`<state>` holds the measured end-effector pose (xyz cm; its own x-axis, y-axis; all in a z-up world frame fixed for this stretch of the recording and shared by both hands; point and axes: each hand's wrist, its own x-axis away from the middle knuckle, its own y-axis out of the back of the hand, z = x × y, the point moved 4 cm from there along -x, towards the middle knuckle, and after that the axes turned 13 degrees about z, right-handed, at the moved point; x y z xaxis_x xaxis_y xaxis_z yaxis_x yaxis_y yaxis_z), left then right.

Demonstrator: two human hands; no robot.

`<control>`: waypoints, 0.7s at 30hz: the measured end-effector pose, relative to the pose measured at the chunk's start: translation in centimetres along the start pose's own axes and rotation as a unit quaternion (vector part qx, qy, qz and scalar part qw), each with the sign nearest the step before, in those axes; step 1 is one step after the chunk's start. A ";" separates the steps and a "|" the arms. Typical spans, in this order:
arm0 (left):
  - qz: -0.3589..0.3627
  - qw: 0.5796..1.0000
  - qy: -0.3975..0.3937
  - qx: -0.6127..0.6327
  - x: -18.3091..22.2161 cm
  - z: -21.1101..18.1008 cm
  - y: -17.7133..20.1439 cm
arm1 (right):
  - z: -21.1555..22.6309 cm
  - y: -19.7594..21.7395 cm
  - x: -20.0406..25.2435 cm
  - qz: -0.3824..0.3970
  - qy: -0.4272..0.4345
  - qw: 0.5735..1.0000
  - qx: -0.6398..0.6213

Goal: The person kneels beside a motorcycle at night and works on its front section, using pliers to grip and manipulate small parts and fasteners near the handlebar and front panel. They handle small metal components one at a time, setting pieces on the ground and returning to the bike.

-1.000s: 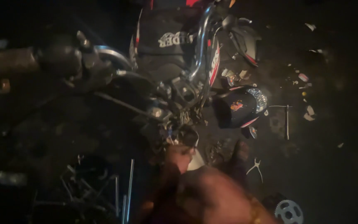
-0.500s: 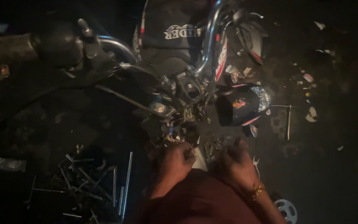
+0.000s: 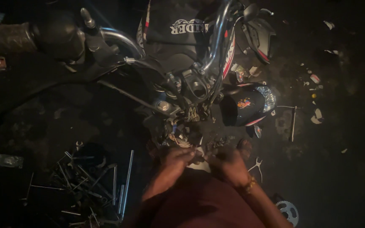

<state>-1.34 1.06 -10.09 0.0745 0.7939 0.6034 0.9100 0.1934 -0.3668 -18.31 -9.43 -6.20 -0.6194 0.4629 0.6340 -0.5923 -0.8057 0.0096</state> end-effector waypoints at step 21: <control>0.001 0.891 -0.273 -0.363 -0.7 4.2 2.3 | 2.7 -0.6 -0.5 0.029 -0.119 0.975 -0.186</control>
<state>-1.04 3.36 -14.31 0.0465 0.9944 0.0954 0.9490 -0.0738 0.3066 -16.29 -10.13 -4.45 -0.5468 0.2861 0.7869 -0.7334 -0.6171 -0.2852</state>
